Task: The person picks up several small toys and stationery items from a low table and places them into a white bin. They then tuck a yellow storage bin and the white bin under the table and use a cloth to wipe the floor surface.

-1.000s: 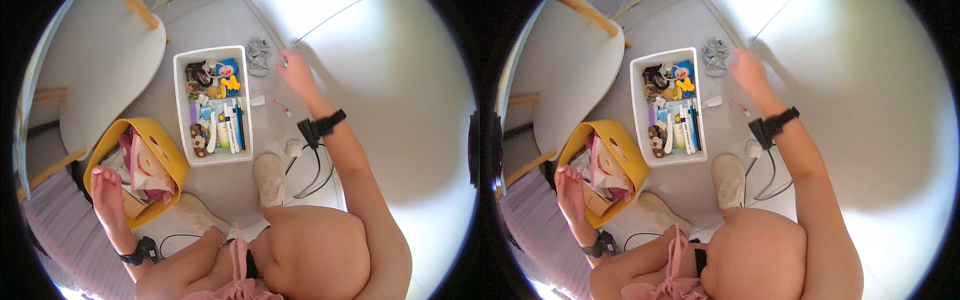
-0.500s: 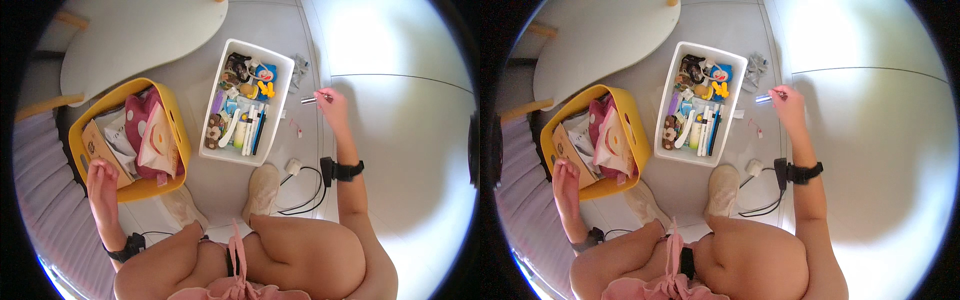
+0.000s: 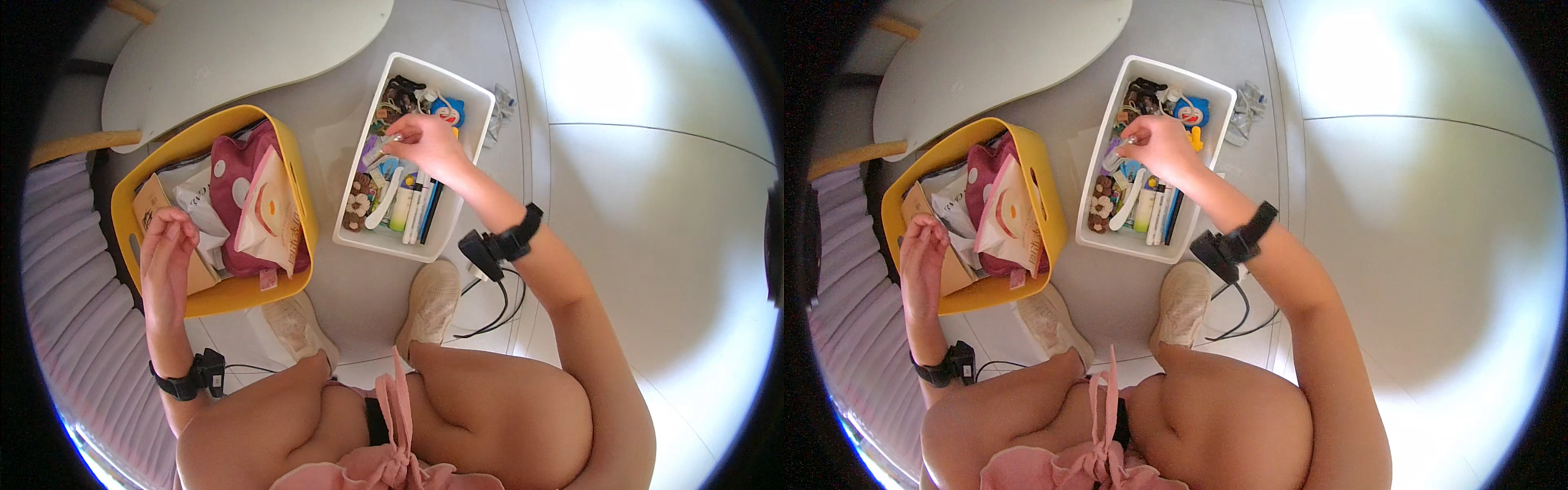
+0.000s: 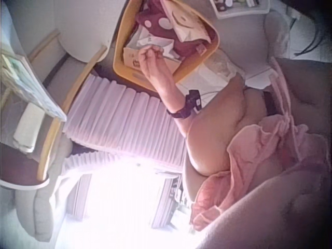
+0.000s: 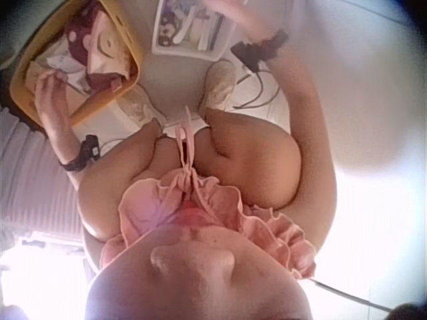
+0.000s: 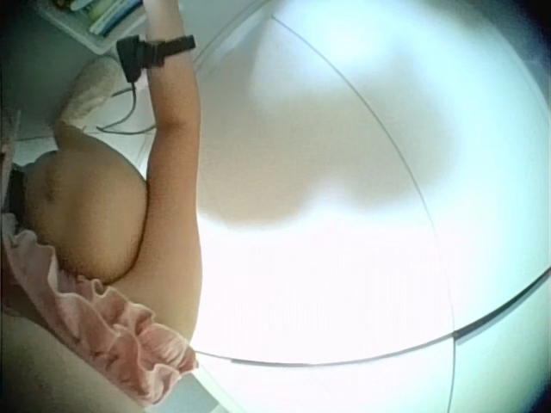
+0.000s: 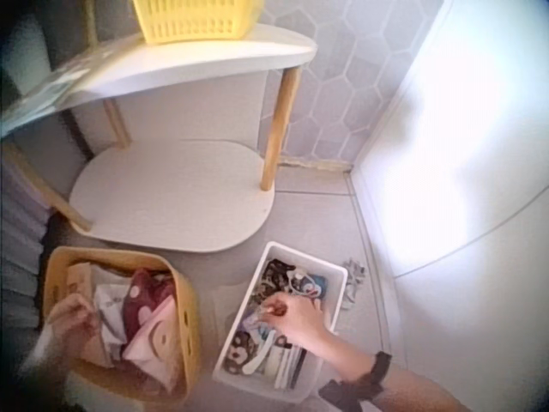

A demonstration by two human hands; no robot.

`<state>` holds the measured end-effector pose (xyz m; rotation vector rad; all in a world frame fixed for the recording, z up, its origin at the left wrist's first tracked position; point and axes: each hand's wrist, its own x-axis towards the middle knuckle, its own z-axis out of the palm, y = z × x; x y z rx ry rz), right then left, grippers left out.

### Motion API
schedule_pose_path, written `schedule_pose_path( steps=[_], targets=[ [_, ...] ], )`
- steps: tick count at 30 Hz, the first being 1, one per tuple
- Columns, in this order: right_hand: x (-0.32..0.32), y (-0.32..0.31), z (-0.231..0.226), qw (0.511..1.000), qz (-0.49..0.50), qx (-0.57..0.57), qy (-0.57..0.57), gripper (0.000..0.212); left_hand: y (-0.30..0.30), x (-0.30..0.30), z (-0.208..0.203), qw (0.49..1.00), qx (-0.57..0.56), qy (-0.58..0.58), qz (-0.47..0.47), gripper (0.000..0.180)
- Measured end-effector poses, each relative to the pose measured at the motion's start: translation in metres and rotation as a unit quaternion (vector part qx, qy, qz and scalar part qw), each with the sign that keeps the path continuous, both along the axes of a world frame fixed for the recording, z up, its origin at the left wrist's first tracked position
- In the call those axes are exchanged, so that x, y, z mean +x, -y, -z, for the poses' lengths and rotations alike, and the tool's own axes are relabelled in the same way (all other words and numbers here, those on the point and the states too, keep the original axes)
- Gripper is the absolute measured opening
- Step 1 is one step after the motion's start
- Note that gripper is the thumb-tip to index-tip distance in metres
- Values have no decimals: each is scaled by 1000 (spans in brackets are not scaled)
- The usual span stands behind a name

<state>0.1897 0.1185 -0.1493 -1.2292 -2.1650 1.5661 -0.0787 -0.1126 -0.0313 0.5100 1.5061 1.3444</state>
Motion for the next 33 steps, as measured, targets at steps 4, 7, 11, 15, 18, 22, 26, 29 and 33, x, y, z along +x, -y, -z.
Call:
schedule_pose_path(
  steps=[4, 7, 11, 15, 18, 22, 26, 29, 33],
  targets=[
    [-15, -8, 19, 997, -19, -53, 43, 26, 4, -5, 2, 1000, -4, -8, 5, 10],
    [-18, -10, 34, 991, -5, -130, 43, 28, 7, -9, 5, 1000, 4, -4, -1, 9],
    [-21, -3, 43, 980, 43, -193, -29, 27, 10, -13, 8, 1000, -1, -4, -4, 11],
    [-1, -11, 23, 985, 61, -151, -48, 22, 11, -18, 8, 1000, 10, 5, 8, 11],
    [38, -38, 2, 986, 88, 32, -138, 16, 11, -20, 7, 1000, 17, 2, -4, 12],
    [101, -83, 5, 939, 216, 266, -9, 17, 15, -21, 6, 1000, -6, -6, -5, 12],
    [123, -89, 41, 931, 217, 242, 167, 39, 27, -25, 3, 999, -37, -11, -32, 12],
    [130, -86, 60, 904, 70, 335, 258, 44, 35, -26, 5, 998, -42, -11, -42, 12],
    [130, -90, 66, 902, 89, 339, 250, 31, 37, -23, 4, 997, -63, -14, -42, 12]
  ],
)
